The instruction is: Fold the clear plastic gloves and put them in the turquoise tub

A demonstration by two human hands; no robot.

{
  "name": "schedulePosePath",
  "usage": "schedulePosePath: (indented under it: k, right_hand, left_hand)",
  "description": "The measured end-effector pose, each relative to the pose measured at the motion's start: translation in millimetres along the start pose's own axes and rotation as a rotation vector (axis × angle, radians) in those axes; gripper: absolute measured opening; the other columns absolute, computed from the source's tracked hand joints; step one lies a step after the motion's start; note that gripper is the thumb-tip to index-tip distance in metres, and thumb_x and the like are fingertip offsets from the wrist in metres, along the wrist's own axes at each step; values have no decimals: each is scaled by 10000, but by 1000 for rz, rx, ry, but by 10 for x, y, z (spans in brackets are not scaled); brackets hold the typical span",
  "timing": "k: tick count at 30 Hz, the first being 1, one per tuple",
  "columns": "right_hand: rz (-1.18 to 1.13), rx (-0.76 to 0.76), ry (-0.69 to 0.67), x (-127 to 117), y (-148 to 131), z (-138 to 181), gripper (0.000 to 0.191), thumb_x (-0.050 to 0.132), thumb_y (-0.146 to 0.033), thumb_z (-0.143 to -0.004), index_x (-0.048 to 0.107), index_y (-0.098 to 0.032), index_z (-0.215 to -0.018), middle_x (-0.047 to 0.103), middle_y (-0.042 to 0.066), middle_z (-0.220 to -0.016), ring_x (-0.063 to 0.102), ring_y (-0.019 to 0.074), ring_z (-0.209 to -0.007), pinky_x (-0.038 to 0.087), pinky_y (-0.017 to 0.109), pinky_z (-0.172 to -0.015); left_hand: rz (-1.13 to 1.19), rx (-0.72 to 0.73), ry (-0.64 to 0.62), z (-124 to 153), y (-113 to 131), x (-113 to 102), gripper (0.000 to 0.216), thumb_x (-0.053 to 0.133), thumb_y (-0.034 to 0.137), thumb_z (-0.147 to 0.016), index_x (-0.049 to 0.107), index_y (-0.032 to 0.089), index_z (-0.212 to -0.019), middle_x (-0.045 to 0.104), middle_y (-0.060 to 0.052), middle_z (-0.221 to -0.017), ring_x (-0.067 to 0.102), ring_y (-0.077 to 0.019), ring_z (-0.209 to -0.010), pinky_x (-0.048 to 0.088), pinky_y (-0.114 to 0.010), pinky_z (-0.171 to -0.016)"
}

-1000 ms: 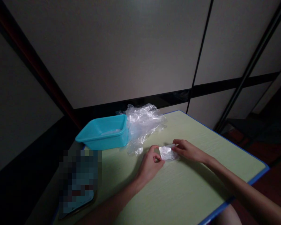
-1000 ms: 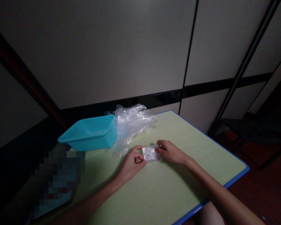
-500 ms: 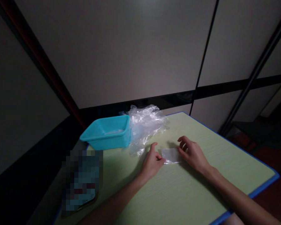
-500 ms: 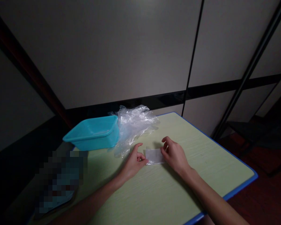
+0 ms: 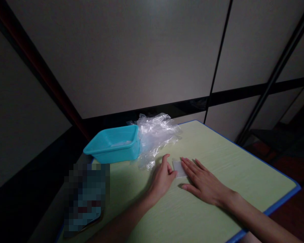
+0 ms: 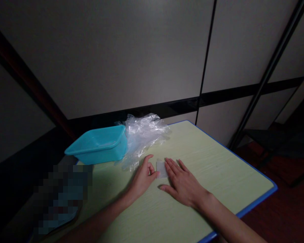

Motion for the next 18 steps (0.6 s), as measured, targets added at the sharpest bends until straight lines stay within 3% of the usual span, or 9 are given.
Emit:
schedulePosePath:
  k: [2, 5, 7, 10, 13, 18]
  right_hand:
    - [8, 13, 11, -19, 0, 4, 702, 305, -555, -850, 269, -59, -1346, 276, 177, -1382, 227, 263, -1283, 225, 467, -1035]
    - [0, 14, 38, -49, -2, 4, 717, 318, -556, -845, 230, -66, -1360, 241, 167, -1397, 205, 257, -1290, 227, 453, -1039]
    - [-13, 6, 43, -48, 1, 1, 729, 324, -556, -843, 198, -66, -1369, 225, 167, -1401, 193, 251, -1294, 230, 444, -1041]
    - [-33, -28, 38, -28, -3, 0, 732, 329, -546, -846, 160, -73, -1378, 212, 167, -1403, 174, 244, -1298, 226, 443, -1043]
    - [-35, -55, 32, -12, -13, 2, 726, 339, -532, -850, 142, -79, -1382, 201, 165, -1405, 155, 244, -1301, 209, 439, -1050]
    - [-15, -42, 3, -2, -23, 0, 721, 334, -536, -851, 176, -67, -1375, 206, 176, -1401, 162, 250, -1299, 204, 432, -1052]
  left_hand:
    - [-79, 32, 47, 15, 41, -60, 526, 579, 82, -688, 377, 179, -1164, 491, 52, -677, 511, -129, -631, 411, -231, -595]
    - [-164, 147, 52, 67, 195, -146, 385, 538, 95, -718, 463, 185, -1085, 545, -32, -937, 522, -170, -901, 418, -286, -790]
    - [-266, 290, -39, 127, 327, -131, 370, 505, 145, -766, 463, 185, -1132, 490, -70, -1174, 426, -192, -1113, 330, -322, -944]
    - [-480, 448, -240, 238, 402, -22, 503, 419, 259, -849, 275, 166, -1322, 276, -75, -1399, 212, -196, -1284, 169, -357, -1051]
    - [-619, 491, -389, 312, 369, 66, 543, 312, 327, -901, 122, 142, -1375, 148, -73, -1442, 90, -174, -1318, 96, -361, -1067]
    - [-720, 501, -463, 343, 345, 101, 538, 247, 367, -919, 108, 117, -1374, 98, -85, -1445, 20, -169, -1321, 56, -359, -1066]
Point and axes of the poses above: each hand's wrist, its own z-axis away from the middle knuckle, its own x-axis out of the palm, y = z × x, the point moved 7 cm from there along -z, towards the middle knuckle
